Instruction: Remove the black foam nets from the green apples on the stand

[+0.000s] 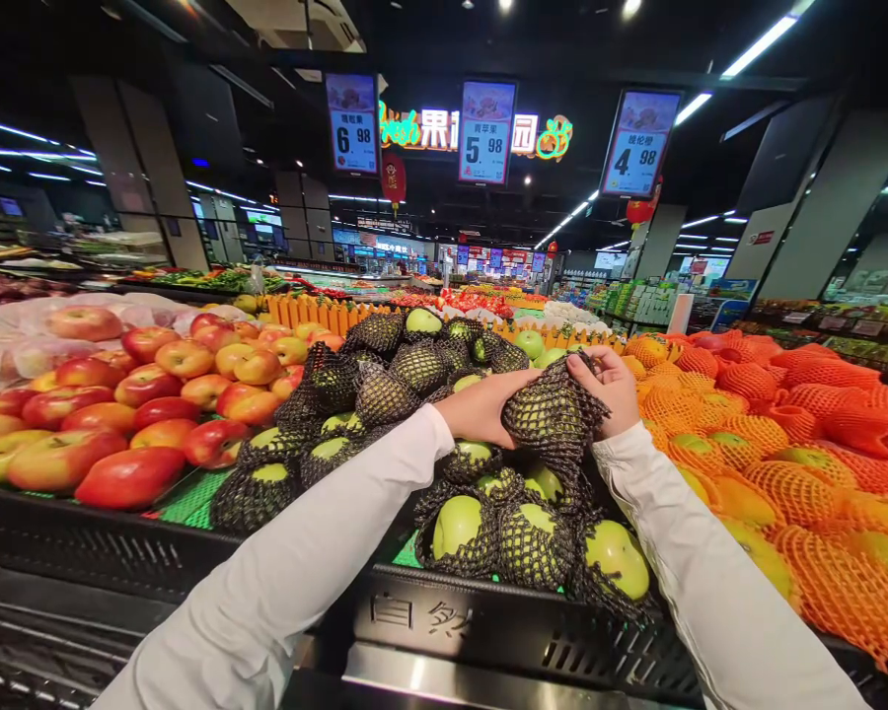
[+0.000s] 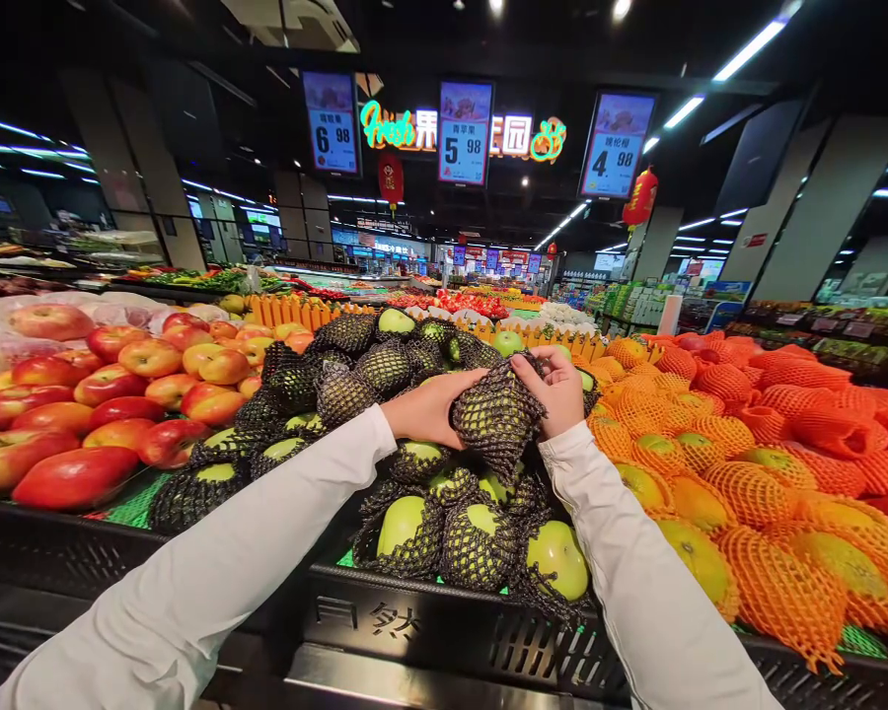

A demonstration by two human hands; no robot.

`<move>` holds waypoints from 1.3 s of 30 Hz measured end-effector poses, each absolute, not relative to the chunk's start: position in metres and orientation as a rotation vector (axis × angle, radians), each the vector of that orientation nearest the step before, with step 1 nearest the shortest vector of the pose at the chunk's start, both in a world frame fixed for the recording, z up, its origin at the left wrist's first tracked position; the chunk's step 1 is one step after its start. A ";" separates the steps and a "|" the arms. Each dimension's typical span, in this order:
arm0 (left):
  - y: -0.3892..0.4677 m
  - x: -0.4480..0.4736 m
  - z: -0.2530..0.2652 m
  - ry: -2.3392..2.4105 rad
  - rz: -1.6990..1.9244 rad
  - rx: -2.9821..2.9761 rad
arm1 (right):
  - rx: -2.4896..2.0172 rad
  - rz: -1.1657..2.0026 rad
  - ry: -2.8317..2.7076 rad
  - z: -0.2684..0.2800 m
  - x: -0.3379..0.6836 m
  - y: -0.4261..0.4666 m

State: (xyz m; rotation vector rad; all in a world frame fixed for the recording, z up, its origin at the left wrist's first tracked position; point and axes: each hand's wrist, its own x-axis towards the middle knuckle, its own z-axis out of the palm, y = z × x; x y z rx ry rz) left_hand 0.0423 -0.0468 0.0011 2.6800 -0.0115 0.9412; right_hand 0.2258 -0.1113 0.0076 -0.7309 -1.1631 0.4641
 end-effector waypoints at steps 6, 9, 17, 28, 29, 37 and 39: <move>-0.046 0.039 -0.001 0.145 0.878 2.599 | -0.775 0.493 -1.110 -0.006 0.224 -0.091; -0.041 0.036 -0.003 0.229 0.903 2.518 | -0.772 0.384 -1.090 -0.014 0.228 -0.086; -0.034 0.037 -0.006 0.273 1.177 2.334 | -0.820 0.579 -1.201 -0.024 0.225 -0.087; -0.031 0.039 -0.007 0.303 1.232 2.333 | -0.758 1.205 -1.090 -0.017 0.204 -0.110; -0.031 0.039 -0.007 0.307 1.226 2.339 | -0.766 1.204 -1.057 -0.018 0.204 -0.110; -0.031 0.041 0.000 0.177 1.315 1.925 | -0.724 1.102 -0.982 -0.024 0.206 -0.108; -0.031 0.043 0.001 0.220 1.369 1.797 | -0.730 1.084 -1.004 -0.025 0.206 -0.108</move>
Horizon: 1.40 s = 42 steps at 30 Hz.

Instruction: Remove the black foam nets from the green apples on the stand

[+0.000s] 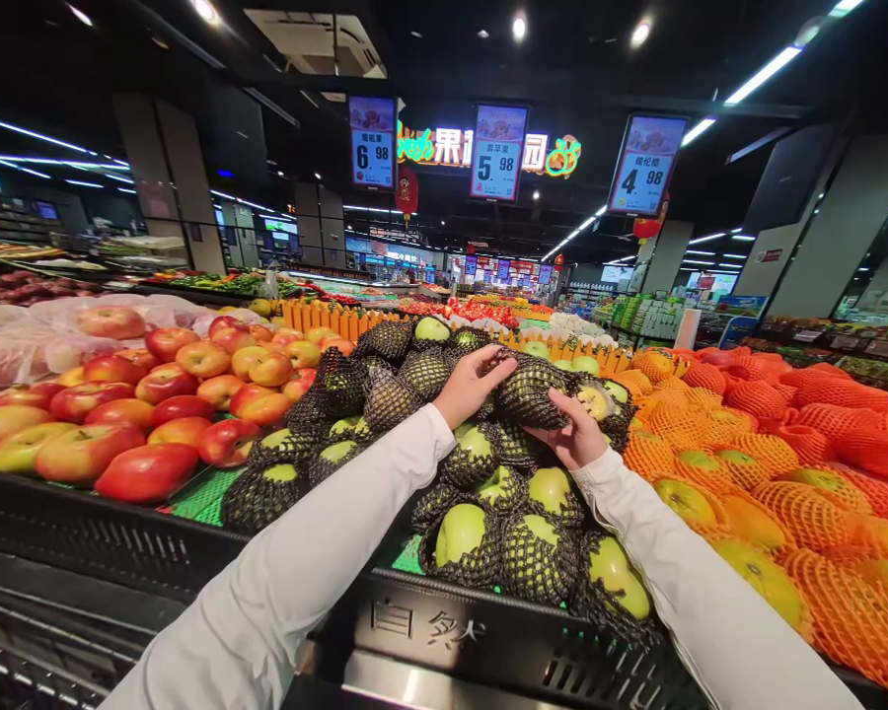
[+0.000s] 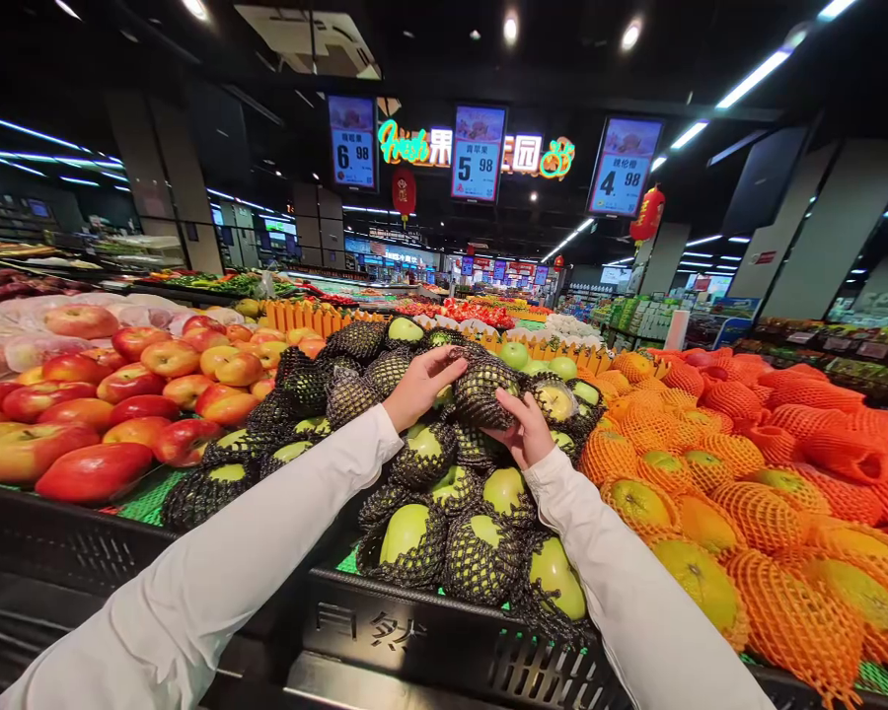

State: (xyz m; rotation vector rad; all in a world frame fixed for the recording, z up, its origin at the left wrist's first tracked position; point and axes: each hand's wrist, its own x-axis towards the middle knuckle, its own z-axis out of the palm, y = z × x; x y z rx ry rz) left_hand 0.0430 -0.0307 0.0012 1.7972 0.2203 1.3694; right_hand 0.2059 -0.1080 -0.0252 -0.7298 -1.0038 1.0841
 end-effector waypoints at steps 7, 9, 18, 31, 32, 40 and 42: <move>-0.024 0.046 0.000 0.234 1.353 1.492 | -0.715 1.109 -0.986 -0.023 0.199 -0.113; -0.023 0.047 -0.001 0.236 1.352 1.469 | -0.691 1.087 -0.955 -0.021 0.197 -0.114; -0.018 0.052 -0.008 0.333 1.241 1.709 | -0.665 1.102 -0.835 -0.023 0.198 -0.115; -0.046 0.037 0.003 0.265 1.516 2.353 | -0.589 0.985 -0.808 -0.016 0.197 -0.115; -0.049 0.036 0.004 0.180 1.451 2.425 | -0.585 0.976 -0.817 -0.016 0.198 -0.114; -0.055 0.038 0.003 0.043 1.281 2.507 | -0.675 0.988 -1.018 -0.027 0.195 -0.112; -0.056 0.039 0.002 0.063 1.326 2.479 | -0.732 0.958 -1.071 -0.026 0.197 -0.111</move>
